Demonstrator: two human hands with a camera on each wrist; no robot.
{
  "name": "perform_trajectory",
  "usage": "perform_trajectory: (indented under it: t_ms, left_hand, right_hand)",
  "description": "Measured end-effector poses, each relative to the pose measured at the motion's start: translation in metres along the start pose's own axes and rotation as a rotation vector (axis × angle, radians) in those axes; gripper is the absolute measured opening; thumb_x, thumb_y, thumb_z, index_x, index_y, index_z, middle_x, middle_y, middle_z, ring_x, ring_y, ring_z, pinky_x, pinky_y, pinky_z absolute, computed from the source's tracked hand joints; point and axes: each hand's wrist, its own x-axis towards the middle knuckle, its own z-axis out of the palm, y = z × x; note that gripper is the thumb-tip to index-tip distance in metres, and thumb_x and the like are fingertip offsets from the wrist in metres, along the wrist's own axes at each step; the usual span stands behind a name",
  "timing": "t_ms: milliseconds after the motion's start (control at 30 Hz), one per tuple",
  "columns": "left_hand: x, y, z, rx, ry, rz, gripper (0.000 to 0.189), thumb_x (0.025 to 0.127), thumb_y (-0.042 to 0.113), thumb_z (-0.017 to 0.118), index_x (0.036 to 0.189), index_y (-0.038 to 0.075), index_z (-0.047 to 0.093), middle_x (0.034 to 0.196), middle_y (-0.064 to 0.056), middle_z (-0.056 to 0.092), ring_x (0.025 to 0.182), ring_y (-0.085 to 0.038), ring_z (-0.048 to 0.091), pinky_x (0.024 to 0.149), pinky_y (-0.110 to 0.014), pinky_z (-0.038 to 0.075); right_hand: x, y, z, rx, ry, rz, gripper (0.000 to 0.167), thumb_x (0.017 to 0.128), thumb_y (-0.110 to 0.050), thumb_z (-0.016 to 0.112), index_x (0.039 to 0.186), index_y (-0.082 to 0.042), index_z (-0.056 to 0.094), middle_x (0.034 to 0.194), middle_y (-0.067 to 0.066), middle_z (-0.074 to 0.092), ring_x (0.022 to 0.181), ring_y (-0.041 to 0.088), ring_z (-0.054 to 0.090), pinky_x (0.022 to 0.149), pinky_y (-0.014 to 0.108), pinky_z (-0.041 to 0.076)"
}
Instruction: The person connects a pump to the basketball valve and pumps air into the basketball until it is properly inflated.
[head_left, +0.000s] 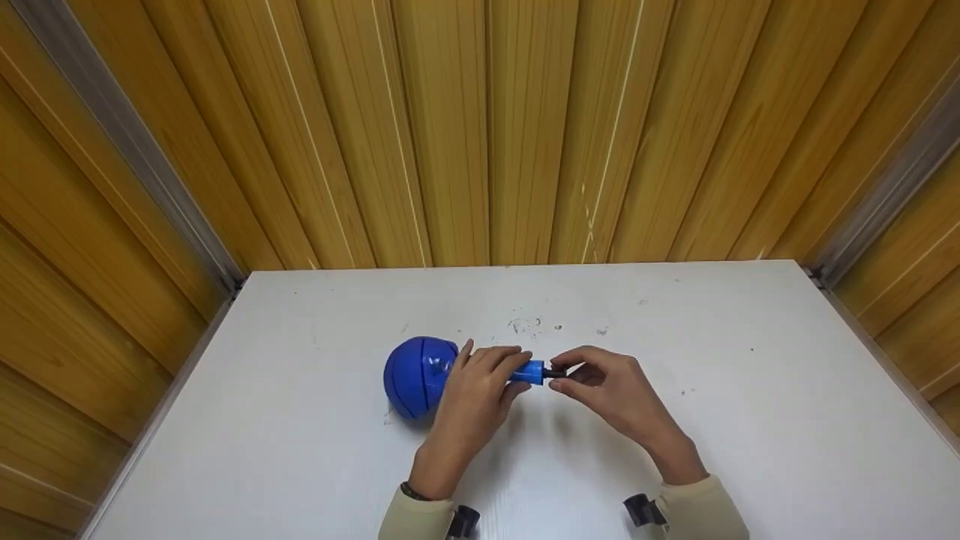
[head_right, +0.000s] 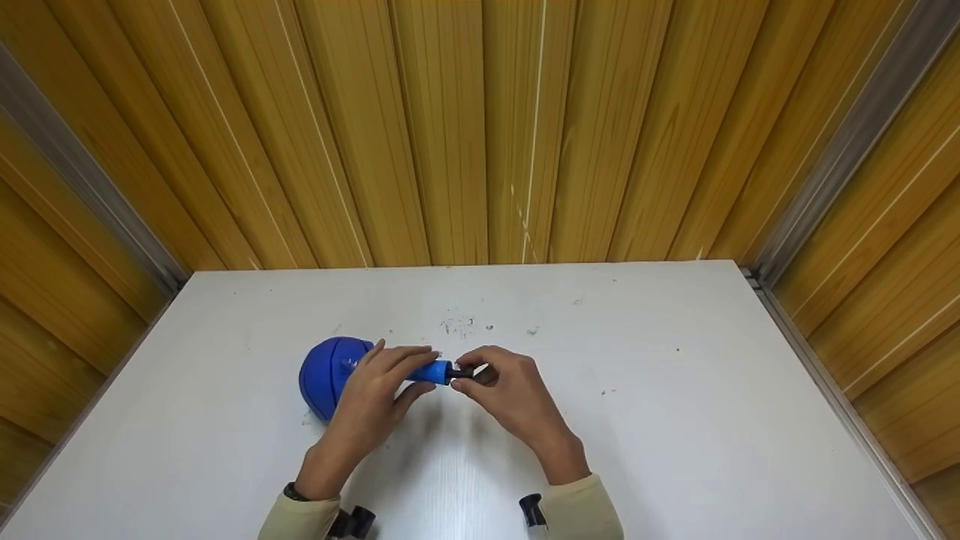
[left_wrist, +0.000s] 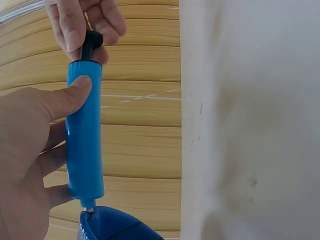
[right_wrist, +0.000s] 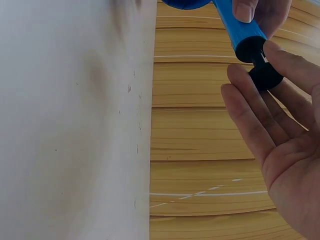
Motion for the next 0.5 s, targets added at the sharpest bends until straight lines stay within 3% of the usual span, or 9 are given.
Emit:
perform_trajectory:
  t_ms: [167,500]
  left_hand:
    - [0.0049,0.0038,0.0053,-0.003,0.005,0.027,0.04,0.094,0.028,0.083,0.131,0.014,0.074,0.119,-0.002,0.073,0.115,-0.019,0.069,0.113,-0.059,0.044]
    - [0.0069,0.0081,0.0093,0.015,-0.013,0.018,0.034,0.099,0.029,0.076,0.128,0.013,0.069,0.122,-0.002,0.074,0.119,-0.02,0.068,0.114,-0.058,0.043]
  right_hand:
    - [-0.0012,-0.0022,-0.0045,-0.001,0.0,0.003,0.025,0.093,-0.016,0.085,0.115,-0.007,0.077,0.108,0.001,0.078,0.085,0.014,0.076,0.077,0.027,0.061]
    - [-0.0001,-0.0015,-0.0059,0.035,-0.002,-0.027,0.022,0.094,-0.013,0.084,0.114,-0.008,0.076,0.107,0.001,0.077,0.088,0.017,0.076,0.079,0.028,0.062]
